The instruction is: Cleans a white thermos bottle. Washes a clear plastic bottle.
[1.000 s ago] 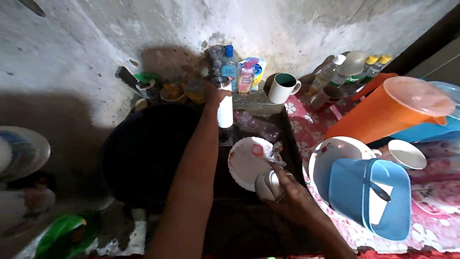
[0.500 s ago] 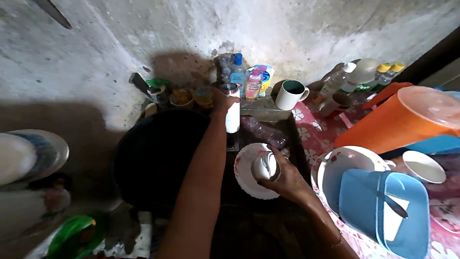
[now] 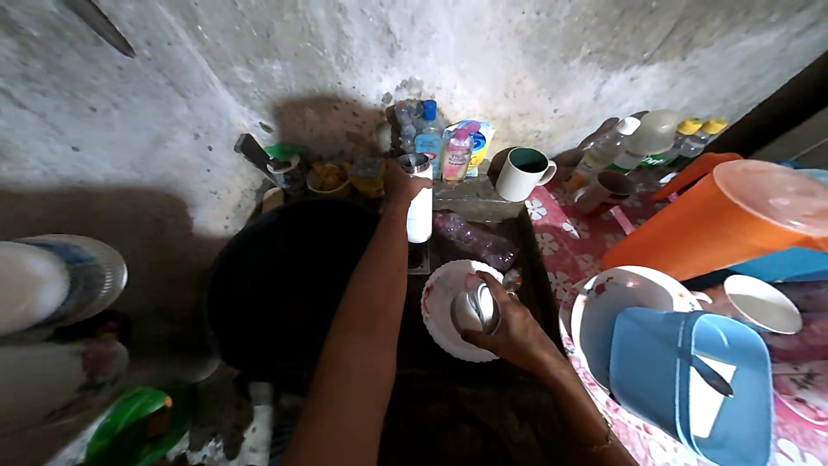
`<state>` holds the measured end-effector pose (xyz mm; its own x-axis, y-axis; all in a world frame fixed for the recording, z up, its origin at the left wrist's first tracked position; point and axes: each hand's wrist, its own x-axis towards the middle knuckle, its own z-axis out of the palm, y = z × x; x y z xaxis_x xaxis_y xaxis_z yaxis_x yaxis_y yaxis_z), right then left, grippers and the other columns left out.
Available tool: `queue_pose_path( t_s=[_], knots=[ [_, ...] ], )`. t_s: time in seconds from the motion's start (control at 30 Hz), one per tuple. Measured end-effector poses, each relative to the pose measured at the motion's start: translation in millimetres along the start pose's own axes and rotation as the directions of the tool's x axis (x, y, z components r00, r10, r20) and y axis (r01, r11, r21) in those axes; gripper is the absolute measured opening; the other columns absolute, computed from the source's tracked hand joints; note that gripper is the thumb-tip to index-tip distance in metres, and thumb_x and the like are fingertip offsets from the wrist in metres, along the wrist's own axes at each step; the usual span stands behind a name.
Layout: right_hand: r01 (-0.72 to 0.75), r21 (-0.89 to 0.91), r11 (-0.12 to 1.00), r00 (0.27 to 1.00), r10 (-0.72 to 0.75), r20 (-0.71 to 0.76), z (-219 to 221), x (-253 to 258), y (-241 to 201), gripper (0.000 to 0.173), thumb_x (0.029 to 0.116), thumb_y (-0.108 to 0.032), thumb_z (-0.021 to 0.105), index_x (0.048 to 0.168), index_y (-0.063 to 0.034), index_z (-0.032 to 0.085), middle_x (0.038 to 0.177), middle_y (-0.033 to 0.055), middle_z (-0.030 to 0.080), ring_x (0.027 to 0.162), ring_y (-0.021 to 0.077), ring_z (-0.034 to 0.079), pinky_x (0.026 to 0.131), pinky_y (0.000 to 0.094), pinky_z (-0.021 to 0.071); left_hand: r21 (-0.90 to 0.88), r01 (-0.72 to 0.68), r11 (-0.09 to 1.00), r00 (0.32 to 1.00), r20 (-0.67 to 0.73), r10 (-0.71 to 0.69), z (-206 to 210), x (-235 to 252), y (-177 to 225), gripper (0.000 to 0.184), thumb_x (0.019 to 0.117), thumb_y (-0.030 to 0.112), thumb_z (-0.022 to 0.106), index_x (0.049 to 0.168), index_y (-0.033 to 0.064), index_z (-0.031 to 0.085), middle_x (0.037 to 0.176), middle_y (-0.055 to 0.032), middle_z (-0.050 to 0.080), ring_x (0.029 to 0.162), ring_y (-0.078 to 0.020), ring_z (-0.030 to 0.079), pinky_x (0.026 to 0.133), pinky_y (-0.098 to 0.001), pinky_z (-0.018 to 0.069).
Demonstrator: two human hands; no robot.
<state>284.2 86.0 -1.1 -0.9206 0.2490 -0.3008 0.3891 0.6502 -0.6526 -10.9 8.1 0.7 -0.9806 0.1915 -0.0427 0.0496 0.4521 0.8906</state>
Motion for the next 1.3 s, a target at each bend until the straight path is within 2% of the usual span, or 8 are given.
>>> queue_pose_path(
  t_s=[0.2, 0.53, 0.7, 0.87, 1.0, 1.1, 1.23, 1.3],
  knots=[
    [-0.015, -0.018, 1.0, 0.999, 0.016, 0.027, 1, 0, 0, 0.107, 0.0776, -0.031, 0.089, 0.162, -0.0149, 0.026, 0.146, 0.0247, 0.052, 0.124, 0.0402, 0.06, 0.101, 0.0562, 0.0503, 0.025, 0.0, 1.0, 1.0, 0.022, 0.0, 0, 0, 0, 0.098, 0.0666, 0.01, 0.094, 0.146, -0.0053, 0.039, 0.137, -0.0305, 0.055, 0.13, -0.0412, 0.054, 0.109, -0.0546, 0.0438],
    [0.002, -0.037, 0.999, 1.0, -0.002, 0.018, -1, 0, -1, 0.107, 0.0764, -0.031, 0.089, 0.162, -0.0133, 0.028, 0.149, 0.0243, 0.05, 0.128, 0.0397, 0.058, 0.104, 0.0553, 0.0488, 0.032, -0.001, 0.999, 0.999, 0.041, 0.0, 0, -2, -1, 0.101, 0.0661, 0.011, 0.094, 0.149, -0.0036, 0.037, 0.138, -0.0303, 0.055, 0.131, -0.0417, 0.054, 0.108, -0.0567, 0.0438],
    [0.071, 0.063, 0.995, 0.996, -0.067, -0.065, -6, 6, 6, 0.108, 0.0734, -0.031, 0.089, 0.161, -0.0092, 0.03, 0.147, 0.0246, 0.053, 0.131, 0.0396, 0.056, 0.108, 0.057, 0.0455, 0.032, 0.042, 0.999, 0.996, 0.08, -0.044, 2, -9, -3, 0.097, 0.064, 0.017, 0.096, 0.144, -0.0034, 0.046, 0.136, -0.029, 0.057, 0.129, -0.041, 0.055, 0.107, -0.0582, 0.0446],
    [0.181, 0.291, 0.939, 0.971, -0.123, -0.205, -23, 9, 3, 0.105, 0.0745, -0.033, 0.089, 0.157, -0.0031, 0.031, 0.146, 0.0198, 0.054, 0.131, 0.0235, 0.057, 0.109, 0.0397, 0.0482, -0.073, 0.25, 0.966, 0.942, 0.251, -0.224, 3, -28, 5, 0.089, 0.0748, 0.023, 0.091, 0.147, 0.0021, 0.044, 0.14, -0.0289, 0.052, 0.126, -0.0456, 0.053, 0.094, -0.0669, 0.0496],
    [0.201, 0.358, 0.912, 0.96, -0.11, -0.258, -40, 12, -2, 0.095, 0.0761, -0.038, 0.086, 0.152, -0.0045, 0.04, 0.137, 0.0178, 0.06, 0.121, 0.0196, 0.062, 0.101, 0.0369, 0.0527, -0.196, 0.286, 0.938, 0.928, 0.302, -0.22, 4, -42, 5, 0.086, 0.0759, 0.02, 0.09, 0.147, 0.0039, 0.044, 0.139, -0.0268, 0.054, 0.126, -0.0444, 0.054, 0.095, -0.0671, 0.0499],
    [0.247, 0.354, 0.902, 0.938, -0.13, -0.322, -56, 18, -3, 0.089, 0.0763, -0.037, 0.086, 0.15, -0.0086, 0.045, 0.127, 0.0153, 0.065, 0.109, 0.0195, 0.066, 0.093, 0.039, 0.0566, -0.2, 0.236, 0.951, 0.943, 0.283, -0.174, 6, -52, 9, 0.085, 0.074, 0.018, 0.091, 0.145, 0.0039, 0.047, 0.137, -0.0265, 0.056, 0.123, -0.044, 0.057, 0.092, -0.0663, 0.051],
    [0.263, 0.274, 0.925, 0.923, -0.158, -0.351, -91, 22, -16, 0.089, 0.0795, -0.021, 0.087, 0.155, -0.011, 0.04, 0.132, 0.0199, 0.062, 0.111, 0.0288, 0.065, 0.092, 0.05, 0.0548, -0.194, 0.217, 0.957, 0.938, 0.311, -0.15, 12, -62, 12, 0.083, 0.0765, 0.015, 0.089, 0.146, 0.0055, 0.045, 0.137, -0.0266, 0.056, 0.12, -0.0446, 0.058, 0.09, -0.0656, 0.0523],
    [0.3, 0.197, 0.933, 0.906, -0.214, -0.365, -107, 27, -24, 0.089, 0.0812, -0.02, 0.087, 0.156, -0.0121, 0.039, 0.133, 0.0203, 0.063, 0.111, 0.0314, 0.065, 0.092, 0.0525, 0.0544, -0.2, 0.205, 0.958, 0.94, 0.314, -0.136, 16, -69, 13, 0.081, 0.0766, 0.014, 0.09, 0.146, 0.0069, 0.047, 0.135, -0.0265, 0.058, 0.116, -0.0443, 0.061, 0.087, -0.0643, 0.0544]
  ],
)
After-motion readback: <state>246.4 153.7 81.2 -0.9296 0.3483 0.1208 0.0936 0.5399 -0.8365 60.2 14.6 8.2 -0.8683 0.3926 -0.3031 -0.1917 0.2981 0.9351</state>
